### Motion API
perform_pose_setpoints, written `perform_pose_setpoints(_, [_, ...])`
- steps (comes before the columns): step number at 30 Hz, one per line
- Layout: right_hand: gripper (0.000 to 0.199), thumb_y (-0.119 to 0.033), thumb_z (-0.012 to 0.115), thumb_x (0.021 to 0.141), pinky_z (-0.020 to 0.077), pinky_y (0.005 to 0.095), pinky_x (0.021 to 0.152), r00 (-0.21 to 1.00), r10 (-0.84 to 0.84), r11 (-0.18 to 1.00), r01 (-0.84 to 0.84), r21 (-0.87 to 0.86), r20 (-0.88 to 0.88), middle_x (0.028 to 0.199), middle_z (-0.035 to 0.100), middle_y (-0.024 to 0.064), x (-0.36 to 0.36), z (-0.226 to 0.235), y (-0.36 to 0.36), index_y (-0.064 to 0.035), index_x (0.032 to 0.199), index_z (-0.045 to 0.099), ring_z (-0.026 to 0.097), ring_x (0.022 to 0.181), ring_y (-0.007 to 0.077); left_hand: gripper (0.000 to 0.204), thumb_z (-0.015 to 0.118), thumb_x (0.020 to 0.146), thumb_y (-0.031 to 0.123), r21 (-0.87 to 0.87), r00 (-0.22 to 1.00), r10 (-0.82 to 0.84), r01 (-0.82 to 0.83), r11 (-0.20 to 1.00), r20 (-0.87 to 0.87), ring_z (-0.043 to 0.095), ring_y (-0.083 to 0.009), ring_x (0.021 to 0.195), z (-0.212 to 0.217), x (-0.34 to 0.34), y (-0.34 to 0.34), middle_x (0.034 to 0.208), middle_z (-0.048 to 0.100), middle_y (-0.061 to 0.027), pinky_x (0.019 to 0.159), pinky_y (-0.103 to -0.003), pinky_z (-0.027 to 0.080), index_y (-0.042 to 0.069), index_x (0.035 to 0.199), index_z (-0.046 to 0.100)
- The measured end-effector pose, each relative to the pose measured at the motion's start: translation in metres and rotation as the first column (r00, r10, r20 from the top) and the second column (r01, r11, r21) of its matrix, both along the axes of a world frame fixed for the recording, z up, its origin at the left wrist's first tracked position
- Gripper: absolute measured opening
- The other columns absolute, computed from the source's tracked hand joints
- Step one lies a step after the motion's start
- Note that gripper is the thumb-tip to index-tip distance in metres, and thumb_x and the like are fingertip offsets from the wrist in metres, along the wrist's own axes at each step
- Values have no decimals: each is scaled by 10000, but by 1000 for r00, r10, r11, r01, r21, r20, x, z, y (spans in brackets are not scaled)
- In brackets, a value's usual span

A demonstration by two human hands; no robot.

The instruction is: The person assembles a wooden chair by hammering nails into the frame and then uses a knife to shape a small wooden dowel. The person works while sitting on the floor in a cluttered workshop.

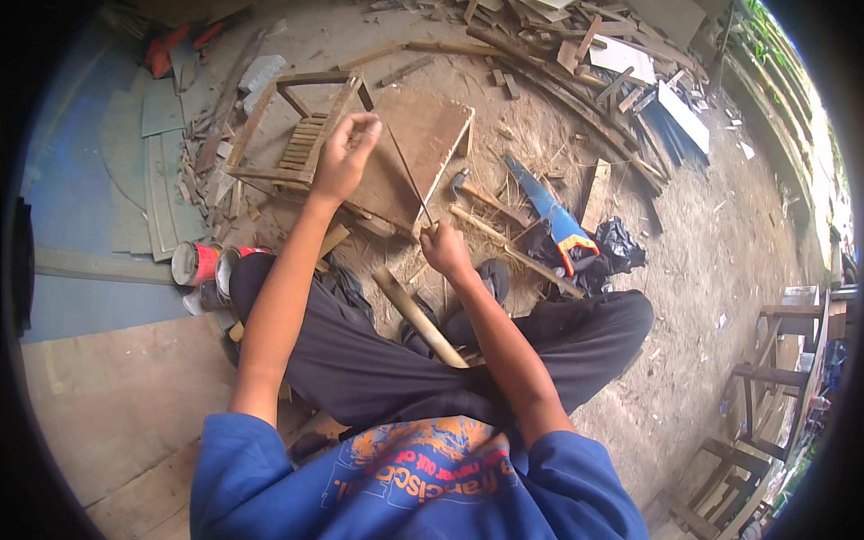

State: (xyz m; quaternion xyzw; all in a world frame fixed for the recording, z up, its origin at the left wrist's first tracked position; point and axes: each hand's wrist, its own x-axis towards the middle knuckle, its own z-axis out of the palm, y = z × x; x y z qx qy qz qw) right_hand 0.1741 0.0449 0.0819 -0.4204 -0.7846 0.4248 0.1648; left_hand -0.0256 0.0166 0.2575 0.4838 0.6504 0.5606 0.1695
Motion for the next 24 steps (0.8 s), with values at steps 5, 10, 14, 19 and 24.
perform_pose_setpoints(5, [251, -200, 696, 875, 518, 494, 703, 999, -5, 1000, 6, 10, -52, 778, 644, 289, 24, 1, 2, 30, 893, 595, 659, 781, 476, 307, 670, 963, 341, -392, 936, -88, -56, 918, -341, 644, -243, 698, -21, -3, -19, 814, 705, -143, 656, -363, 494, 38, 977, 717])
perform_pose_setpoints(10, [211, -189, 734, 869, 519, 490, 678, 980, -148, 987, 155, 43, -134, 786, 667, 266, 85, -8, 29, -13, 925, 632, 679, 771, 463, 289, 663, 958, 312, -524, 862, -410, 211, 825, -298, 691, -318, 821, -45, 14, -22, 918, 724, -179, 734, -398, 517, 32, 1014, 710])
perform_pose_setpoints(14, [247, -240, 719, 898, 510, 534, 718, 872, -454, 871, 392, 295, 182, 818, 690, 239, 149, -43, 74, -33, 984, 617, 683, 834, 457, 290, 656, 958, 291, -617, 786, -555, 300, 728, -273, 692, -351, 934, -59, 24, -15, 1002, 726, -193, 818, -412, 519, 21, 1055, 701])
perform_pose_setpoints(19, [332, -314, 721, 895, 516, 523, 821, 601, -693, 690, 713, 126, 399, 972, 687, 258, 196, -118, 77, -7, 991, 639, 672, 974, 456, 308, 649, 962, 291, -686, 698, -651, 317, 655, -299, 678, -396, 1002, -63, 33, -2, 1043, 713, -228, 855, -448, 523, 5, 1068, 695])
perform_pose_setpoints(24, [188, -128, 635, 863, 508, 527, 902, 529, -787, 564, 825, 24, 317, 1179, 635, 251, 202, -155, 83, 5, 996, 625, 647, 1071, 457, 305, 666, 970, 283, -683, 816, -537, 268, 680, -214, 694, -318, 990, -38, 38, 1, 1039, 738, -170, 893, -385, 516, 22, 1128, 683])
